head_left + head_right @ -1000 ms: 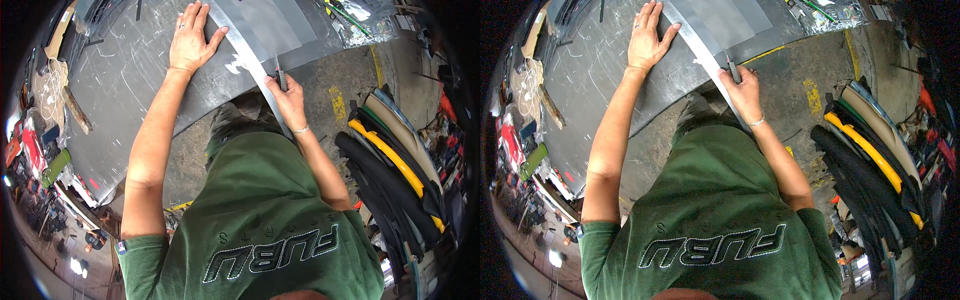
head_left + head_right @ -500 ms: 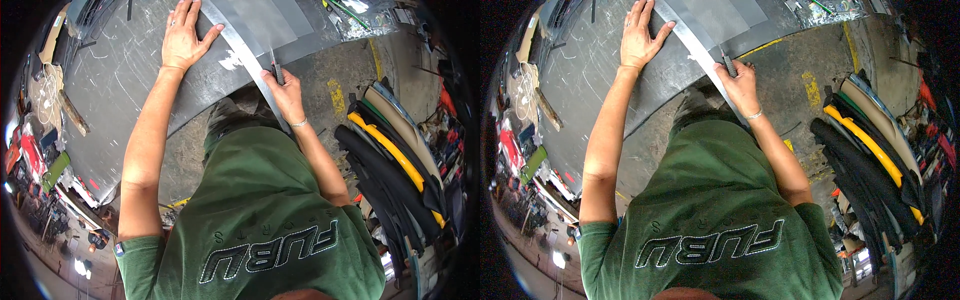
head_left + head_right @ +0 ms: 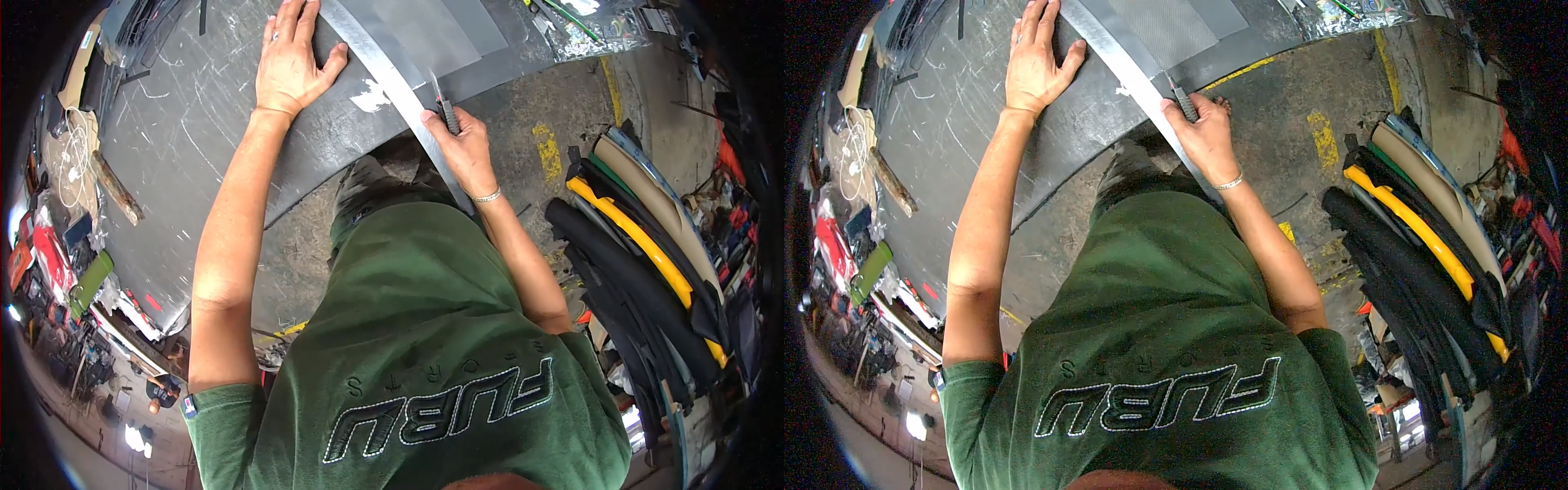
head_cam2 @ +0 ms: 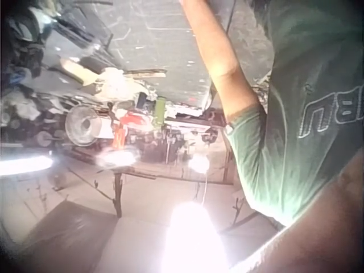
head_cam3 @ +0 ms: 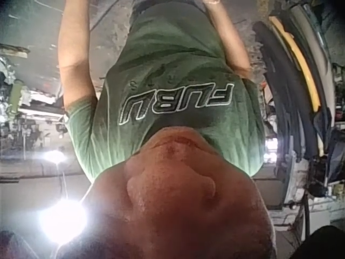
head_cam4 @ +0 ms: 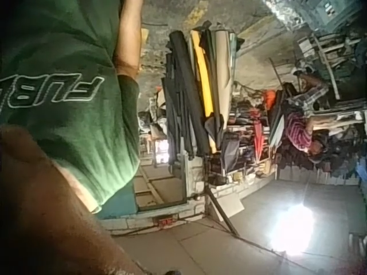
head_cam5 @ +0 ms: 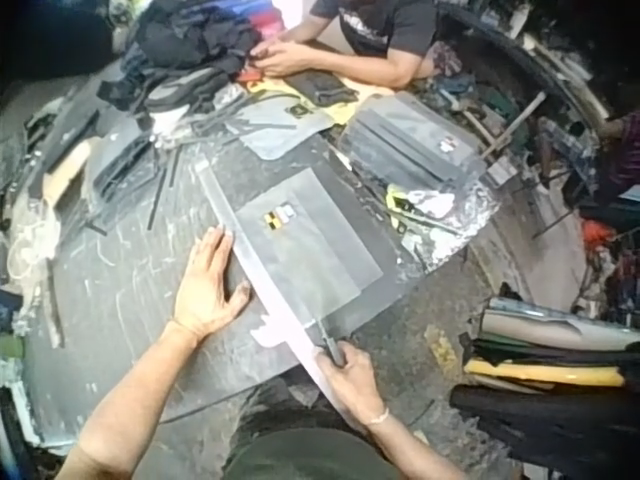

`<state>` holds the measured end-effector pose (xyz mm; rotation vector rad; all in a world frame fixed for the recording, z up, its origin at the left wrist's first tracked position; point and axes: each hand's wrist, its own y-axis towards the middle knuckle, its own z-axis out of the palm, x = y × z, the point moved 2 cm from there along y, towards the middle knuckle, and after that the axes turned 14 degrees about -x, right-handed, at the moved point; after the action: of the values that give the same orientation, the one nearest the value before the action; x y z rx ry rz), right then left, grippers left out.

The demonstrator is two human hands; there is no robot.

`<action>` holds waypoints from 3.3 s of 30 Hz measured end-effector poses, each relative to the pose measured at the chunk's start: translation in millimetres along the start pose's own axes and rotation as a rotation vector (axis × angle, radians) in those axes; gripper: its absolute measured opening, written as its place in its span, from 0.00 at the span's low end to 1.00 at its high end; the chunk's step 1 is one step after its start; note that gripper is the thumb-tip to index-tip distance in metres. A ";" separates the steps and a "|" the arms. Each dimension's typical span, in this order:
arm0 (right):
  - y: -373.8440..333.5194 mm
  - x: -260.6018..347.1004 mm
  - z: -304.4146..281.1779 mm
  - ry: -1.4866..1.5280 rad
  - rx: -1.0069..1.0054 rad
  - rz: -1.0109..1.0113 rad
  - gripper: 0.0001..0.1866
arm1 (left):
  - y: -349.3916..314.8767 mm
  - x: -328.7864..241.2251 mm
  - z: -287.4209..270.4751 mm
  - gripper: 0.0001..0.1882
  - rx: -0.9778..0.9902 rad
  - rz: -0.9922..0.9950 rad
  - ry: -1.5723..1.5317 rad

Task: Cutting a piece of gray fabric/material using a metal ruler and a utility knife on a workbench.

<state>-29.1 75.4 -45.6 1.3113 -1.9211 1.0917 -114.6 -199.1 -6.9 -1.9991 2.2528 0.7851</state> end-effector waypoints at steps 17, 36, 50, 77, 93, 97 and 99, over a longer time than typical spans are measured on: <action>1.8 -8.5 1.8 -0.006 0.005 -0.012 0.23 | 3.2 -3.6 -3.4 0.52 0.030 0.019 0.033; 0.1 1.2 -3.3 0.088 0.057 0.056 0.18 | 4.4 -9.6 -5.1 0.56 0.029 0.004 0.052; 3.4 -1.8 -1.2 0.031 0.030 -0.008 0.19 | 7.2 -10.0 -6.5 0.56 0.027 -0.007 0.043; -1.1 2.9 -1.0 0.091 0.036 -0.029 0.16 | -0.3 7.3 9.4 0.56 -0.121 0.100 0.038; -2.0 -0.4 1.0 0.134 -0.007 -0.008 0.14 | 1.2 4.1 8.5 0.56 -0.117 0.125 0.085; -1.6 -1.3 0.5 0.142 0.017 0.017 0.16 | 0.8 4.5 9.8 0.56 -0.119 0.126 0.084; -3.1 0.6 1.0 0.160 0.017 0.033 0.19 | 1.3 5.0 9.8 0.56 -0.126 0.127 0.081</action>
<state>-26.4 73.6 -44.7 1.1677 -1.8251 1.1948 -119.7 -199.8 -16.7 -1.9899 2.4546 0.8940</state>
